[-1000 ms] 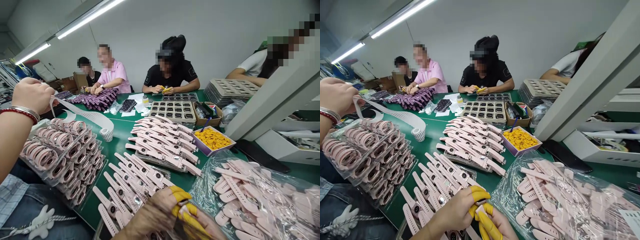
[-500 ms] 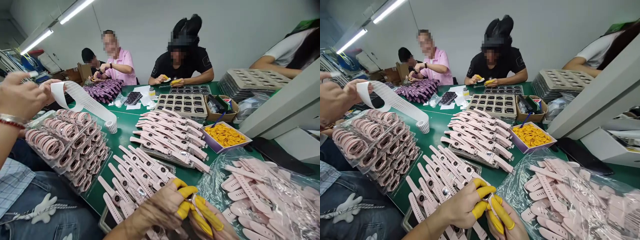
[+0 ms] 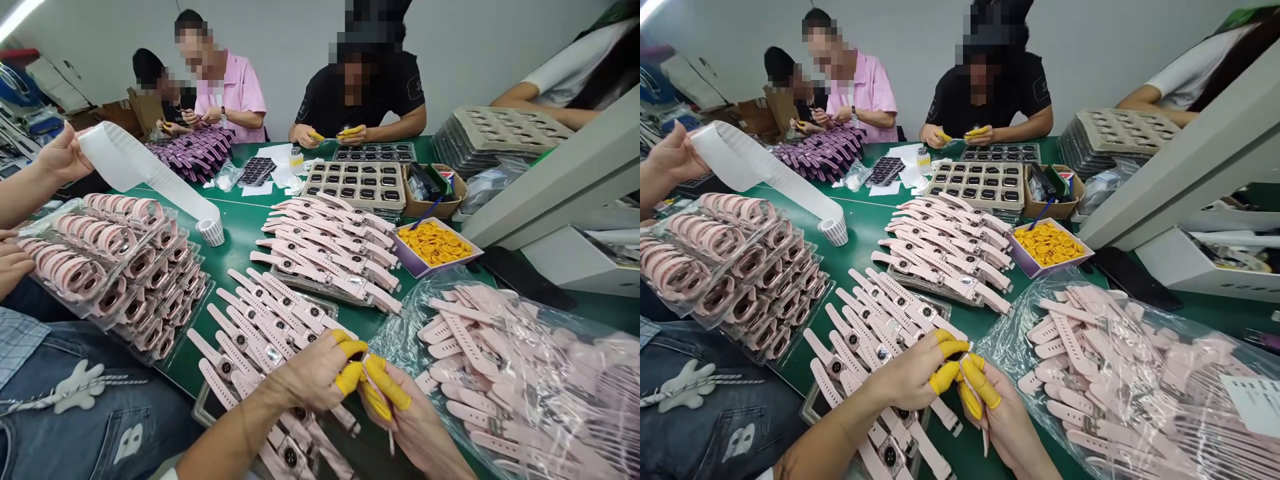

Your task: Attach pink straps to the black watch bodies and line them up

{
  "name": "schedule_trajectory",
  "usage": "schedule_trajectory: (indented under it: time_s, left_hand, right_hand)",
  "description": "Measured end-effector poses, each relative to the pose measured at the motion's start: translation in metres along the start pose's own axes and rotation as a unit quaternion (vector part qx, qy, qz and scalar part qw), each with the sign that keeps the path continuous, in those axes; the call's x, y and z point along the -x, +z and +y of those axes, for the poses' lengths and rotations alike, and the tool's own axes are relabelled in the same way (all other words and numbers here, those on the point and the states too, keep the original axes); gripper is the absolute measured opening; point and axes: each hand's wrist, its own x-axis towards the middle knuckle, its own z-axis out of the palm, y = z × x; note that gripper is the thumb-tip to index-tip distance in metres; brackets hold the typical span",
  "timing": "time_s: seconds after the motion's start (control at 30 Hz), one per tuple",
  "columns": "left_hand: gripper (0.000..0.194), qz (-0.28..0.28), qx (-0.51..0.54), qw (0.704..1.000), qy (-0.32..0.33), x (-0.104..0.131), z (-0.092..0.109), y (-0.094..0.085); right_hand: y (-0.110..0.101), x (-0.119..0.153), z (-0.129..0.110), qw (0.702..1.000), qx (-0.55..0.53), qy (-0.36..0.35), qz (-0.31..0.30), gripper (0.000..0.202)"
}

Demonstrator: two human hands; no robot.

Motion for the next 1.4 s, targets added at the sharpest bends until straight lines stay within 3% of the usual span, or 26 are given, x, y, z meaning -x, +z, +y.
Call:
schedule_trajectory:
  time_s: [0.1,0.17,0.23,0.3,0.37,0.43,0.47,0.53,0.6,0.7,0.77,0.87,0.97,1.1,1.23,1.4]
  left_hand:
    - [0.039,0.044,0.061,0.997,-0.025,0.001,0.000,0.001]
    - [0.025,0.108,0.116,0.987,-0.041,0.001,0.000,0.006]
    - [0.024,0.169,0.207,0.962,-0.052,0.000,-0.001,0.010]
    - [0.031,0.226,0.327,0.914,-0.077,-0.001,-0.003,0.010]
    - [0.037,0.313,0.413,0.848,-0.111,-0.003,-0.006,0.003]
    - [0.040,0.410,0.435,0.790,-0.136,-0.004,-0.009,-0.005]
    - [0.042,0.434,0.432,0.777,-0.148,-0.005,-0.010,-0.007]
    - [0.045,0.394,0.424,0.797,-0.169,-0.007,-0.009,-0.007]
    - [0.037,0.277,0.388,0.862,-0.171,-0.006,-0.008,0.000]
    - [0.034,0.139,0.230,0.961,-0.071,-0.003,-0.009,0.014]
    - [0.049,0.096,0.125,0.988,0.009,0.000,-0.013,0.019]
    - [0.061,0.060,0.057,0.995,0.059,0.002,-0.017,0.019]
    - [0.057,0.060,0.039,0.995,0.075,0.002,-0.017,0.017]
    - [0.050,0.067,0.040,0.995,0.064,0.000,-0.013,0.016]
    - [0.052,0.038,0.053,0.997,0.049,-0.001,-0.008,0.013]
    - [0.049,0.018,0.010,0.998,0.056,-0.001,-0.005,0.009]
  right_hand:
    - [-0.002,-0.001,0.007,0.998,-0.050,-0.029,0.027,0.036]
    - [-0.001,-0.001,0.011,0.998,-0.057,-0.035,0.013,0.032]
    - [0.000,0.001,0.012,0.998,-0.057,-0.009,-0.020,0.028]
    - [0.000,0.005,0.010,0.996,-0.049,0.027,-0.065,0.027]
    - [-0.003,0.008,0.004,0.992,-0.021,0.048,-0.111,0.032]
    - [-0.010,0.008,-0.004,0.991,0.016,0.037,-0.129,0.038]
    - [-0.013,0.007,-0.008,0.993,0.028,0.015,-0.115,0.038]
    - [-0.016,0.004,-0.012,0.997,0.030,-0.051,-0.057,0.037]
    - [-0.014,0.003,-0.011,0.994,0.009,-0.105,-0.011,0.036]
    - [-0.003,0.004,-0.005,0.993,-0.034,-0.106,-0.048,0.032]
    - [0.004,0.007,-0.003,0.991,-0.054,-0.088,-0.085,0.030]
    - [0.007,0.011,-0.007,0.991,-0.070,-0.065,-0.096,0.033]
    - [0.009,0.013,-0.014,0.990,-0.112,-0.052,-0.074,0.035]
    - [0.015,0.013,-0.018,0.978,-0.186,-0.068,-0.066,0.028]
    - [0.019,0.012,-0.017,0.961,-0.254,-0.068,-0.082,0.025]
    - [0.015,0.012,-0.018,0.959,-0.270,-0.042,-0.073,0.031]
